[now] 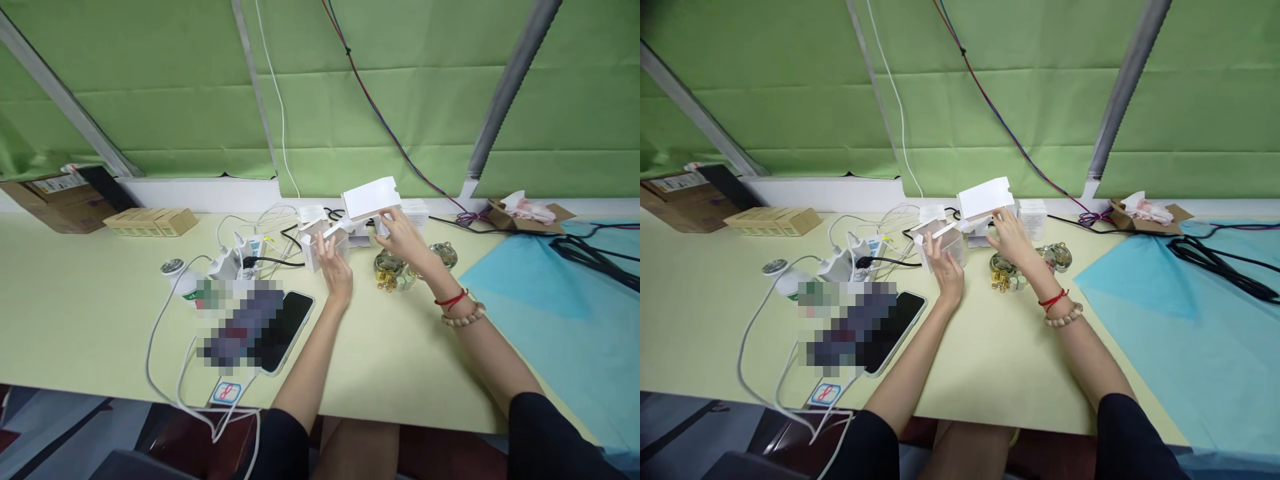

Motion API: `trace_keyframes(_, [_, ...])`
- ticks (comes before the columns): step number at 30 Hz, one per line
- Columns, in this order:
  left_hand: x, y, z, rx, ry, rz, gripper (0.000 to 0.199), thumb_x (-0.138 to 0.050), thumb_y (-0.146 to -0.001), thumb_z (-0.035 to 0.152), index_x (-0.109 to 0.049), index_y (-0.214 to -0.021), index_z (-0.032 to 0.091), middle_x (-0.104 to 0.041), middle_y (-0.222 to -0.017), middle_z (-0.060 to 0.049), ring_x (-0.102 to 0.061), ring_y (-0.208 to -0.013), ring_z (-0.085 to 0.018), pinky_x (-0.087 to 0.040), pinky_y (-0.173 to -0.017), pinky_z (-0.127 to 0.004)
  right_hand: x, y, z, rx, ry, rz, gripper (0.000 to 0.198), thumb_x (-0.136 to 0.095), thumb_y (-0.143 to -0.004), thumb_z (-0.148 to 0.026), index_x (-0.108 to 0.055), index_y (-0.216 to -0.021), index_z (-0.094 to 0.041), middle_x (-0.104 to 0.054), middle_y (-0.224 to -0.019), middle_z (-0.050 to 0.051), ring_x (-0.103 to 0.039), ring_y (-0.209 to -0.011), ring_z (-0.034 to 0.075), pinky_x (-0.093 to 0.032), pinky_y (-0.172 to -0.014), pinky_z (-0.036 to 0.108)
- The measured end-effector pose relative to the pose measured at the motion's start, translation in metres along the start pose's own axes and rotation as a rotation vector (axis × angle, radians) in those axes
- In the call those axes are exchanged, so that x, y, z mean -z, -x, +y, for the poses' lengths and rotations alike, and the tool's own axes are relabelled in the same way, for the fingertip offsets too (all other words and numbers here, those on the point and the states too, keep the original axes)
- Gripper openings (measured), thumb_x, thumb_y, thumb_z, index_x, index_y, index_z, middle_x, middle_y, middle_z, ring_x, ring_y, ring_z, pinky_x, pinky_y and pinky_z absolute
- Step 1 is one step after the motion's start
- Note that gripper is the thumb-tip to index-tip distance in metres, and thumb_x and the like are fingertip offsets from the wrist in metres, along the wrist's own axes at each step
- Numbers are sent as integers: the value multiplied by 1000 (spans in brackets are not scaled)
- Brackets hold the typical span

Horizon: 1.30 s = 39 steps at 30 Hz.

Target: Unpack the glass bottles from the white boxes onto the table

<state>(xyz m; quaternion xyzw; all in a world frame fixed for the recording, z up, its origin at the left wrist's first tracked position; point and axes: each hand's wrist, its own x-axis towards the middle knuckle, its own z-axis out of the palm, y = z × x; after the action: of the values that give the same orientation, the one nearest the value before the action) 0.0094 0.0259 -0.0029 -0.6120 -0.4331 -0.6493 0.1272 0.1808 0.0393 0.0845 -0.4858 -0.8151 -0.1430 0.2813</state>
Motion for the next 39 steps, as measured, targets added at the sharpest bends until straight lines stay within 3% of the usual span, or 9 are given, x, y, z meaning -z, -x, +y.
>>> trace_keyframes(4, [-1, 6, 4, -44, -109, 27, 47, -26, -87, 2, -38, -129, 19, -38, -143, -16, -17, -143, -16, -22, -114, -47, -10, -9, 0, -17, -28, -24, 35, -53, -83, -29, -60, -111, -11, -52, -123, 17, -52, -111, 31, -47, -90, 45])
trace_keyframes(8, [-2, 13, 8, -180, -191, -2, 40, -38, -82, 3, -53, -115, 20, -54, -127, -13, -42, -131, -20, -35, -103, -40, -21, -31, -7, -11, -32, -187, 33, -56, -82, -27, -63, -109, -10, -51, -129, 18, -51, -116, 30, -47, -92, 42])
trace_keyframes(11, [-2, 16, 10, -241, -158, -113, 28, -46, -79, 7, -60, -99, 21, -61, -113, -11, -56, -108, -22, -41, -87, -36, -21, -45, -10, 35, -6, -361, 30, -58, -82, -28, -67, -107, -11, -45, -139, 17, -43, -127, 28, -39, -102, 41])
trace_keyframes(14, [-1, 15, 11, -273, -64, -257, 21, -47, -79, 7, -61, -86, 21, -63, -99, -9, -58, -89, -20, -41, -75, -33, -15, -53, 1, 17, 55, -420, 40, -53, -85, -28, -59, -122, -15, -40, -144, 16, -38, -131, 28, -34, -105, 46])
trace_keyframes(18, [0, 11, 11, -252, -7, -348, 21, -44, -80, 6, -58, -73, 20, -59, -81, -6, -54, -76, -17, -38, -68, -30, -11, -53, 45, -171, 252, -388, 65, -50, -83, -19, -29, -144, -9, -29, -149, 21, -26, -138, 30, -28, -107, 53])
trace_keyframes(21, [0, 9, 12, -246, 36, -351, 22, -44, -78, 3, -55, -69, 19, -55, -77, -4, -51, -72, -15, -38, -66, -28, -14, -43, 77, -402, 352, -547, 74, -53, -80, -18, -21, -146, -7, -24, -150, 24, -20, -140, 33, -28, -105, 56])
trace_keyframes(23, [-1, 8, 12, -239, 57, -342, 22, -44, -76, 2, -54, -67, 19, -54, -76, -3, -50, -72, -15, -38, -66, -27, -16, -34, 88, -454, 355, -620, 74, -53, -80, -17, -19, -146, -10, -25, -150, 23, -22, -139, 33, -33, -102, 54])
trace_keyframes(32, [-4, 6, 14, -114, 93, -458, 23, -44, -74, 0, -52, -64, 19, -52, -76, -3, -51, -71, -15, -40, -65, -27, -1, -27, 75, -411, 409, -494, 39, -42, -87, -11, -46, -125, -12, -57, -123, 19, -55, -110, 27, -44, -88, 42])
trace_keyframes(39, [-5, 4, 12, -16, 102, -548, 22, -42, -75, 3, -52, -63, 19, -54, -77, -4, -53, -74, -16, -40, -64, -27, 22, -3, 69, -339, 417, -457, 36, -45, -87, -14, -50, -123, -13, -60, -116, 18, -50, -110, 27, -45, -78, 34])
